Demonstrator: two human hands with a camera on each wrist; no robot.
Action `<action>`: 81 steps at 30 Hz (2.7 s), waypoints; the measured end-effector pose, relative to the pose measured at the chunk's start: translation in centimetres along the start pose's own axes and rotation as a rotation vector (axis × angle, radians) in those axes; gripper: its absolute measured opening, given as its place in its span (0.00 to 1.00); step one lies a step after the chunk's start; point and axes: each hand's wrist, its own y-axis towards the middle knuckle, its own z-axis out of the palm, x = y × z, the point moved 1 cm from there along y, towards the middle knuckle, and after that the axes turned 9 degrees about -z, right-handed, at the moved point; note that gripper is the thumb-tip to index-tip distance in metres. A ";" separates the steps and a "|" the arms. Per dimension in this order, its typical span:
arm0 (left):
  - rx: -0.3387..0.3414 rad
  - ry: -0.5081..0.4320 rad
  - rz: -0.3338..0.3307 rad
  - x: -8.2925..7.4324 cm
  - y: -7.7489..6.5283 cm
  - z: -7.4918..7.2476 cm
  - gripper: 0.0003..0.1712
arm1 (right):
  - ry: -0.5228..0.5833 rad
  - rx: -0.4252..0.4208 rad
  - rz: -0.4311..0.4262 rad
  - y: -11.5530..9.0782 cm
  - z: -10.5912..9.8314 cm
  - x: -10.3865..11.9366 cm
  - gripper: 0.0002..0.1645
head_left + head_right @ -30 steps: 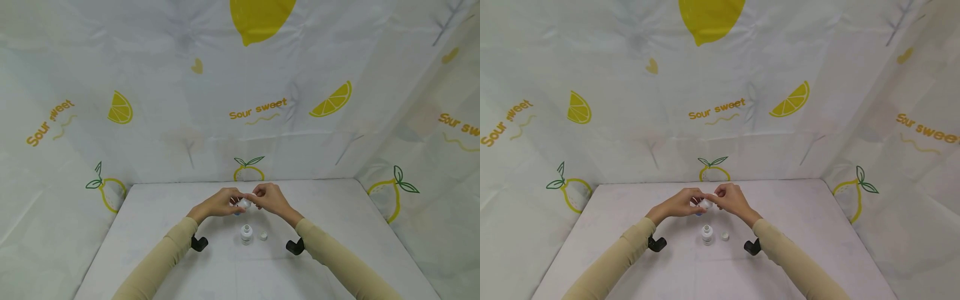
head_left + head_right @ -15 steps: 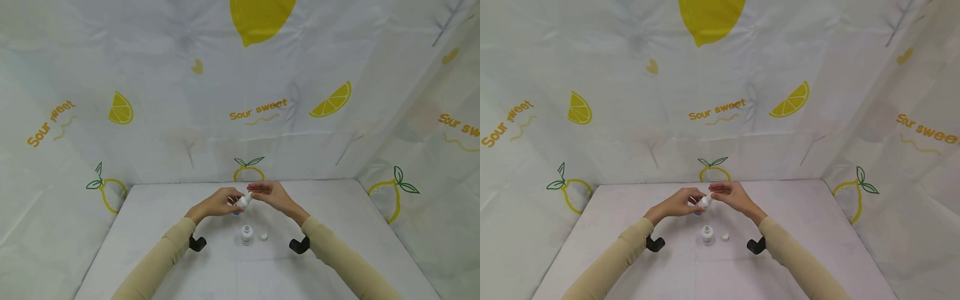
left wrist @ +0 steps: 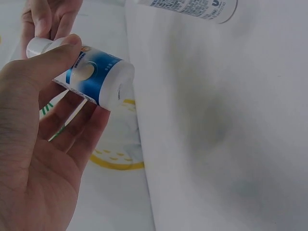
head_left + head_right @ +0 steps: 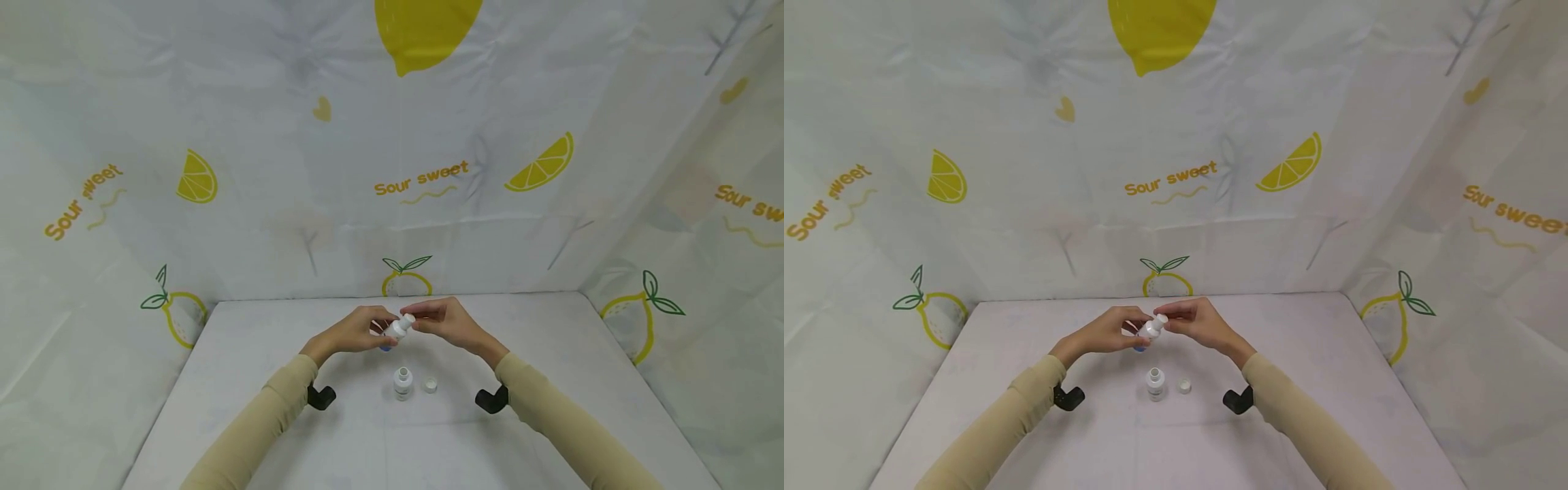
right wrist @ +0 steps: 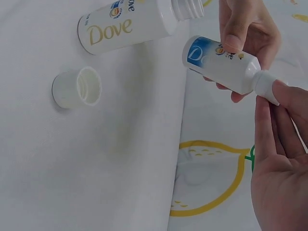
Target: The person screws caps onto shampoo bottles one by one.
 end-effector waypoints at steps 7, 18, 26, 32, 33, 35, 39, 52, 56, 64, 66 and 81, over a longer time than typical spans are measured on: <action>-0.002 -0.008 0.008 -0.3 -0.1 -0.1 0.22 | -0.057 -0.054 -0.003 0.0 0.2 0.4 0.20; -0.016 0.052 0.035 -0.1 0.0 -0.1 0.24 | -0.128 -0.160 0.052 0.1 0.8 0.4 0.20; -0.015 0.014 0.016 -0.3 -0.1 0.2 0.23 | -0.155 -0.197 0.124 -0.2 1.8 3.7 0.20; -0.026 0.053 0.020 -0.3 0.0 0.1 0.24 | -0.168 -0.227 0.178 -0.1 1.9 3.2 0.20; -0.027 0.055 0.020 -0.4 -0.1 0.0 0.24 | -0.165 -0.230 0.182 0.0 1.8 2.8 0.20; -0.027 0.055 0.017 -0.4 -0.1 0.0 0.25 | -0.160 -0.232 0.188 0.0 1.7 1.9 0.22; -0.022 0.046 0.012 -0.4 -0.1 -0.1 0.25 | -0.154 -0.224 0.179 0.0 1.3 0.9 0.26; -0.011 0.027 -0.010 -0.3 -0.2 -0.1 0.24 | -0.014 -0.102 0.050 -0.5 0.3 1.0 0.24; -0.003 0.024 -0.010 -0.4 -0.3 0.0 0.23 | 0.004 -0.067 0.034 -0.5 0.2 0.8 0.22; 0.002 0.015 0.015 -0.5 -0.3 0.0 0.22 | 0.023 -0.030 0.033 -0.5 0.2 0.4 0.21; 0.001 0.015 0.025 -0.5 -0.3 0.0 0.23 | 0.024 -0.028 0.032 -0.5 0.1 0.3 0.22; 0.001 0.045 0.021 -0.6 -0.1 0.0 0.24 | -0.065 -0.076 0.035 -0.3 0.3 0.1 0.19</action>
